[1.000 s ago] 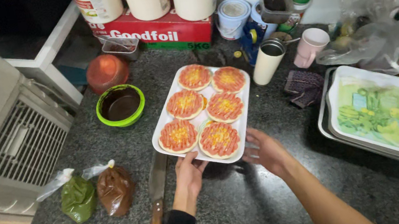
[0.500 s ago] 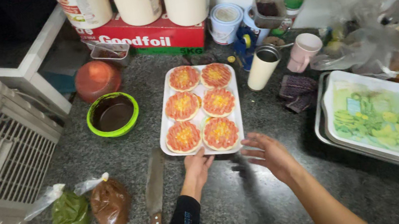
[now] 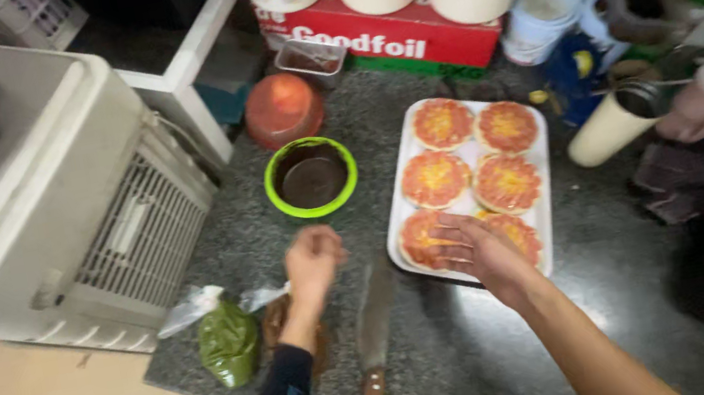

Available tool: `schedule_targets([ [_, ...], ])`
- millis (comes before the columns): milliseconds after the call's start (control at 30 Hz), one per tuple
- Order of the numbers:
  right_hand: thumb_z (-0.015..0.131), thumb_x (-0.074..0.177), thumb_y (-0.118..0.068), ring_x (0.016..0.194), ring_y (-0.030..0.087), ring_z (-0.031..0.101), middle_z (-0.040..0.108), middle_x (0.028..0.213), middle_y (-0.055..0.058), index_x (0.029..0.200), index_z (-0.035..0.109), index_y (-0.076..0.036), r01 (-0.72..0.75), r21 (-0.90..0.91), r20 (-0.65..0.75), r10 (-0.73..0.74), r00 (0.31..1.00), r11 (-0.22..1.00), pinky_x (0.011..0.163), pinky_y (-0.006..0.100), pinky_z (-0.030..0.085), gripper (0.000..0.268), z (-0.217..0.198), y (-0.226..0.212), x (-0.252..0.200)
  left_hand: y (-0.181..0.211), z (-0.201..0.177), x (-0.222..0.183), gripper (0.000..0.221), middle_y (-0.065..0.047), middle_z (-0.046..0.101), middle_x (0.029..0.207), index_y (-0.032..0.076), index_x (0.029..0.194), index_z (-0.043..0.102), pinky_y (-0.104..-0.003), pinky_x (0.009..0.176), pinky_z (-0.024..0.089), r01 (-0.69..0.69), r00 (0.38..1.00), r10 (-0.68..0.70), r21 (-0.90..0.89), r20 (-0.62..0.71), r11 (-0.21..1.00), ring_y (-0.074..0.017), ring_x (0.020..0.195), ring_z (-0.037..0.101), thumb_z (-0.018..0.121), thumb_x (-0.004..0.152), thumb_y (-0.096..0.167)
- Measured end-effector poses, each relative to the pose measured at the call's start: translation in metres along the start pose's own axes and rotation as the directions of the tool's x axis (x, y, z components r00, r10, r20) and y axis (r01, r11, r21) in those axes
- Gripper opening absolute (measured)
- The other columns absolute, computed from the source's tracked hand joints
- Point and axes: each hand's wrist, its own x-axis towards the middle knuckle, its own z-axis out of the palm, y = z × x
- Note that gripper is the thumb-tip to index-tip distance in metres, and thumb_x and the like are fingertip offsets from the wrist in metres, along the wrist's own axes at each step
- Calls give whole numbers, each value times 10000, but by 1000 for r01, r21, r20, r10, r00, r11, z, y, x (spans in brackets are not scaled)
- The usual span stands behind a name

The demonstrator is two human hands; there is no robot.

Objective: The person organizes various food ingredients by moving containers between a refrigerator and a food preparation station, and places a bowl inside a microwave.

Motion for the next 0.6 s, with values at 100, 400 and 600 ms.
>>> schedule_targets([
  [100, 478, 1033, -310, 1035, 219, 675, 682, 1235, 103, 1341, 575, -49, -7, 28, -1, 7, 1000, 1000, 928, 400, 552, 415, 22, 5, 15, -2, -53, 50, 231, -105, 759, 804, 54, 996, 743, -321, 654, 545, 59, 968, 73, 501, -239, 863, -214, 708, 746, 705, 955, 279],
  [400, 423, 1051, -342, 1067, 208, 690, 683, 1235, 110, 1325, 568, -59, -8, 29, -53, 10, 999, 1000, 941, 373, 553, 420, 37, 12, 7, -41, -28, 101, 334, -88, 694, 791, -63, 969, 714, -324, 572, 533, 333, 932, -336, -45, -137, 942, -188, 664, 647, 733, 926, 267],
  [600, 427, 1047, -329, 1037, 200, 688, 700, 1210, 82, 1321, 584, -69, 46, -69, -42, -49, 998, 997, 901, 369, 549, 409, 41, -2, -19, 22, -62, 45, 287, -91, 718, 833, -57, 937, 722, -304, 641, 606, 275, 956, -278, -39, -95, 961, -160, 711, 701, 719, 912, 228],
])
